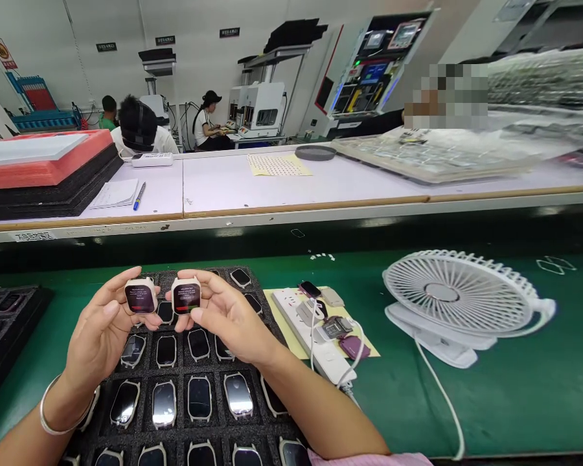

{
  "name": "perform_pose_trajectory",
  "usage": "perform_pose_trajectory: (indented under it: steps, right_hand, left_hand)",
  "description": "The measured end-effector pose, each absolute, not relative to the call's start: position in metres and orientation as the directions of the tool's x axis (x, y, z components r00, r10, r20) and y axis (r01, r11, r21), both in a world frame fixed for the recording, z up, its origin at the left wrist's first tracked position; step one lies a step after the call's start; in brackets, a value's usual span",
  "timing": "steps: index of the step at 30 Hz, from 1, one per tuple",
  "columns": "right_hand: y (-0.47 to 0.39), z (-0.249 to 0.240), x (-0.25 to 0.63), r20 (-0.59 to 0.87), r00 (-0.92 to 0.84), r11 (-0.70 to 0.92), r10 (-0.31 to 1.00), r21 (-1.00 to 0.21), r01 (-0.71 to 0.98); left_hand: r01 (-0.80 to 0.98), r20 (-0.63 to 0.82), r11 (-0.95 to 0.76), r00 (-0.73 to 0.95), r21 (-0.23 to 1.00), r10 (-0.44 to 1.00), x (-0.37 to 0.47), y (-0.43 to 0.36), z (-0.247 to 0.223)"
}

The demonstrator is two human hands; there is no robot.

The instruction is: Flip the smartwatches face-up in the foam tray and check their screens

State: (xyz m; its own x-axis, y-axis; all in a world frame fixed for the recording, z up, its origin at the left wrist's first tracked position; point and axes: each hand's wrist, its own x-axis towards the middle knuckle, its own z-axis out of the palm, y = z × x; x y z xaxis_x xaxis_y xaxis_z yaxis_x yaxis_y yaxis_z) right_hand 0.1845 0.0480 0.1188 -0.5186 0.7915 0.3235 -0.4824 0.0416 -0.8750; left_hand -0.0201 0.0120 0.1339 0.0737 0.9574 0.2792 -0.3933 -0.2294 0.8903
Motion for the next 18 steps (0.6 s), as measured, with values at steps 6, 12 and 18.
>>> perform_pose_trajectory:
  steps: [6, 12, 18]
  right_hand:
    - [0.045, 0.12, 0.186, 0.339, -0.492, 0.084, 0.802, -0.879, -0.469]
    - [0.054, 0.118, 0.183, 0.252, -0.438, 0.055, 0.863, -0.909, -0.414]
    - [0.055, 0.118, 0.18, 0.195, -0.447, -0.007, 0.873, -0.911, -0.411]
  left_hand:
    - [-0.237, 0.291, -0.271, 0.057, 0.933, 0.955, -0.019, 0.013, 0.127]
    - [-0.17, 0.274, -0.263, 0.048, 0.95, 0.96, -0.018, 0.017, 0.124]
    - [-0.161, 0.239, -0.23, 0.042, 0.96, 0.97, -0.016, 0.022, 0.123]
